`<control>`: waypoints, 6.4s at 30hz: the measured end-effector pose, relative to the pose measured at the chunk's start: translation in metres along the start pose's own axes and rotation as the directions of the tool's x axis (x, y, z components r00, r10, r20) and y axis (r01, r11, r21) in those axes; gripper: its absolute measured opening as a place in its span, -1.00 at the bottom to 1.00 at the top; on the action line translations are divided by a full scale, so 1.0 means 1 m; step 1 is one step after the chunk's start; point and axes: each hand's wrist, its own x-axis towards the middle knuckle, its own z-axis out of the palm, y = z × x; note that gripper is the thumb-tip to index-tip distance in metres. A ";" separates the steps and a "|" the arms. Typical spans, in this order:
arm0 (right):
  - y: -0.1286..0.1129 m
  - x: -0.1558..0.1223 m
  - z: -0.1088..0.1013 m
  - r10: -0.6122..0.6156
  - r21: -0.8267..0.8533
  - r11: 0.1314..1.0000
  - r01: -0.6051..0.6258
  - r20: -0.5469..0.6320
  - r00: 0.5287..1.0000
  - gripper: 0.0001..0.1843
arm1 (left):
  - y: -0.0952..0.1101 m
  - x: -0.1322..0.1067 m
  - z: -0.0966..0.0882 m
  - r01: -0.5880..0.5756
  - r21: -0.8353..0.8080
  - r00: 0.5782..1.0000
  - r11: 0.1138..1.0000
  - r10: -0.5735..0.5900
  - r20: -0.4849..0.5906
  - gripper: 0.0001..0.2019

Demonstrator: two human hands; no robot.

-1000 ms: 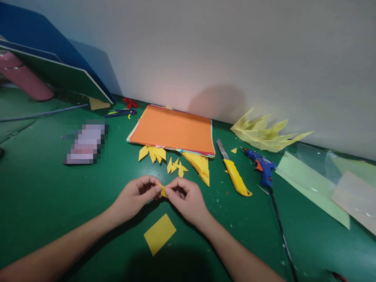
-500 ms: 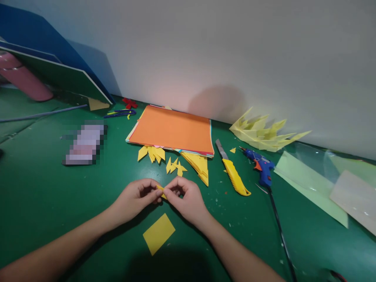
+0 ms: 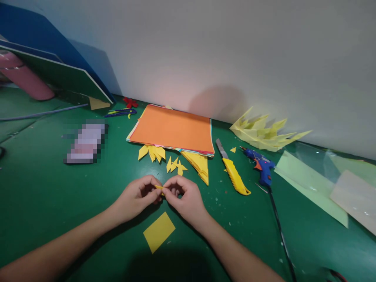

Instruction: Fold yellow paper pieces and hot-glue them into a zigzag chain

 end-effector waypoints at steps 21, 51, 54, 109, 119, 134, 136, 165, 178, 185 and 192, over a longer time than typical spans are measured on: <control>0.000 -0.010 -0.003 -0.561 -0.550 0.636 0.541 0.152 0.814 -0.85 | 0.007 0.003 -0.003 0.177 -0.209 0.984 0.962 -0.178 0.013 -0.92; 0.000 -0.004 0.002 -0.162 -0.102 0.982 0.158 -0.031 0.986 -0.94 | 0.004 0.003 -0.009 0.187 -0.239 0.980 0.953 -0.165 0.109 -0.93; 0.001 -0.003 0.001 -0.088 -0.085 0.993 0.086 -0.017 0.996 -0.94 | 0.003 0.003 -0.009 0.177 -0.224 0.982 0.958 -0.158 0.102 -0.91; -0.002 0.005 -0.014 0.164 0.210 0.952 -0.225 0.271 0.948 -0.70 | 0.005 0.005 -0.016 0.215 -0.301 0.973 0.929 -0.176 0.152 -0.76; 0.000 0.004 -0.013 0.156 0.204 0.958 -0.203 0.227 0.961 -0.66 | 0.009 0.003 -0.016 0.118 -0.228 0.992 0.967 -0.122 -0.006 -0.75; 0.000 0.003 -0.014 0.097 0.157 0.977 -0.144 0.272 0.957 -0.70 | 0.012 0.002 -0.010 0.172 -0.096 0.982 0.981 -0.163 0.093 -0.82; 0.003 0.003 -0.015 0.110 0.227 0.959 -0.171 0.258 0.960 -0.69 | 0.013 0.004 -0.012 0.215 -0.131 0.974 0.968 -0.202 0.102 -0.79; 0.007 0.002 -0.011 -0.379 -0.192 0.898 0.396 0.122 0.917 -0.82 | 0.016 0.001 -0.013 0.396 -0.290 0.916 0.871 -0.354 0.186 -0.88; 0.009 0.002 -0.009 -0.458 -0.317 0.820 0.476 0.135 0.879 -0.85 | 0.015 0.001 -0.008 0.401 -0.240 0.913 0.884 -0.365 0.181 -0.88; 0.008 -0.001 -0.006 -0.404 -0.370 0.838 0.402 0.077 0.912 -0.91 | 0.010 0.001 -0.007 0.374 -0.264 0.926 0.889 -0.341 0.163 -0.84; 0.008 -0.002 -0.003 -0.342 -0.387 0.865 0.319 0.008 0.940 -0.93 | 0.007 0.000 -0.003 0.327 -0.286 0.945 0.901 -0.302 0.129 -0.83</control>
